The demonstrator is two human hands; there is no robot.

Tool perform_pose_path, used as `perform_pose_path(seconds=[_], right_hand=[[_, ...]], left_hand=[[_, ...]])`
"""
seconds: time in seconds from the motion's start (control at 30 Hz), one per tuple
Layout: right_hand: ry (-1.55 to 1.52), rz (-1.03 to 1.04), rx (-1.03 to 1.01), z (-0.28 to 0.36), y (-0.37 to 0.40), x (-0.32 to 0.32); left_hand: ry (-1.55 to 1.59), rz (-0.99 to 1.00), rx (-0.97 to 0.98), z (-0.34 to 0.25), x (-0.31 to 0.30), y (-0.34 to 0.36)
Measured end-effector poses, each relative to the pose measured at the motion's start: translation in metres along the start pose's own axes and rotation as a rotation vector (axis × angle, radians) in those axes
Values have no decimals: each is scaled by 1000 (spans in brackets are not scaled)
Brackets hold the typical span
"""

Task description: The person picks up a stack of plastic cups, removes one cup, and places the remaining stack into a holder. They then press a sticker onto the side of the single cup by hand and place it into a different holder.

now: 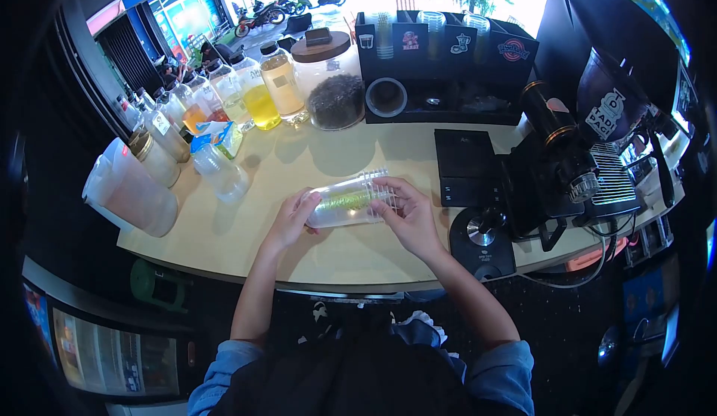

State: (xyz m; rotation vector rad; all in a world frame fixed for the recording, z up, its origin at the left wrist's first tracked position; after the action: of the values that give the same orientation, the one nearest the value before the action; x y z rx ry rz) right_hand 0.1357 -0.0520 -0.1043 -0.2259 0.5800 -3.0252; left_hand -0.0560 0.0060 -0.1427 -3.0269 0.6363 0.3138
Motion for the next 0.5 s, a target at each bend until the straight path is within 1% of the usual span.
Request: perform_pose_path(seconds=[0.03,0.2,0.37,0.43,0.47,0.5], right_hand=[[-16,-4,25,-3,0,0],[-17,-24,12,-1,1,-1],[6,1,17,-3,3,4],[23,-46,-53,2,5,6],[24,-46,-53,2,6,8],[106,-53,-91,6,6,9]], left_hand=[[2,-9,6,-1,0,1],[-1,-31,10,-2,0,2],[-31,-127,-10,-7,0,6],[-34,-153,-9,-9,5,7],[-36,-179,-9,-9,5,8],[-36,-178,-8,-10,7,8]])
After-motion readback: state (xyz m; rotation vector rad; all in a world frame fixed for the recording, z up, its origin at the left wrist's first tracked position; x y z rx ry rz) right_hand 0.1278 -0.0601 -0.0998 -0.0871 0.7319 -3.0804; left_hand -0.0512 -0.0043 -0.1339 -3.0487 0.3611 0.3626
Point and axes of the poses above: each hand's wrist, its own y-axis away from the middle knuckle, its own x-axis out of the palm, z = x × y, the point moved 10 cm from there along -y, towards the middle knuckle, and after that the axes turned 1 degree about -x, right-handed, at the moved point
